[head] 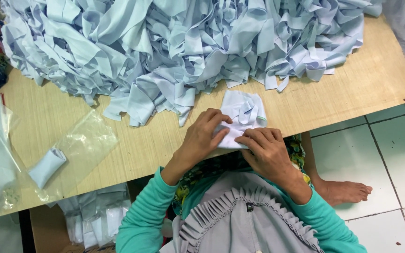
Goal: The person folds strips of white fabric by hand on a table, placing finished pieces into a plastic bag and then into a cardboard box.
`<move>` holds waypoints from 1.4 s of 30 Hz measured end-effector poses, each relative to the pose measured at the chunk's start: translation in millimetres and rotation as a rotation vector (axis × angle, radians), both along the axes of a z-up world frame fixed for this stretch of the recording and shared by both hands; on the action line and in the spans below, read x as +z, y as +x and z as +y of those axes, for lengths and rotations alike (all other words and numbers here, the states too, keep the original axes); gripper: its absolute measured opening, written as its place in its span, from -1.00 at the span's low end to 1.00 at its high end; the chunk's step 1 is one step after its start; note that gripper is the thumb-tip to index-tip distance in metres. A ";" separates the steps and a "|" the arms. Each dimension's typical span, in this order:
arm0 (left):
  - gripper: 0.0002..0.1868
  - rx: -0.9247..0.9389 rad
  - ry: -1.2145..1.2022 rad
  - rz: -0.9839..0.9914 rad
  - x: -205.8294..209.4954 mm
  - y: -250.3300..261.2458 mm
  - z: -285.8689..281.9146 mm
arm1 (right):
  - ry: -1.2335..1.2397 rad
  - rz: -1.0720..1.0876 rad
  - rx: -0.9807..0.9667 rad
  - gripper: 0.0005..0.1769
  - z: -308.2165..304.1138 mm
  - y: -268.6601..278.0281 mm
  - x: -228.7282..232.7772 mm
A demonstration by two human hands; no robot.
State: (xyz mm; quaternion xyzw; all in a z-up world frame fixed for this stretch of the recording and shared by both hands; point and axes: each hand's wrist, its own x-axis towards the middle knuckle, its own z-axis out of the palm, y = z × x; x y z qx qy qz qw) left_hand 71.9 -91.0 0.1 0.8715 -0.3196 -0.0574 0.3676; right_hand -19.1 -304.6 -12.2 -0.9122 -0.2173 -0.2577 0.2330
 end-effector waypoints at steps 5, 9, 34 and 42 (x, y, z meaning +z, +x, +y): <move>-0.79 -0.004 -0.086 -0.270 -17.3 -12.7 7.3 | 0.124 0.007 -0.033 -0.76 0.7 4.3 10.4; -0.44 -0.032 -0.204 -0.299 -3.9 -23.5 18.0 | 0.256 0.085 -0.057 -0.71 -3.4 6.2 4.6; -0.80 0.227 -0.295 0.019 -5.2 5.5 -8.7 | 0.323 0.137 -0.229 -0.92 -8.7 24.5 -7.1; -0.90 0.138 -0.048 -0.472 -28.3 0.9 -16.5 | 0.142 -0.076 -0.236 -0.87 -20.4 22.9 1.2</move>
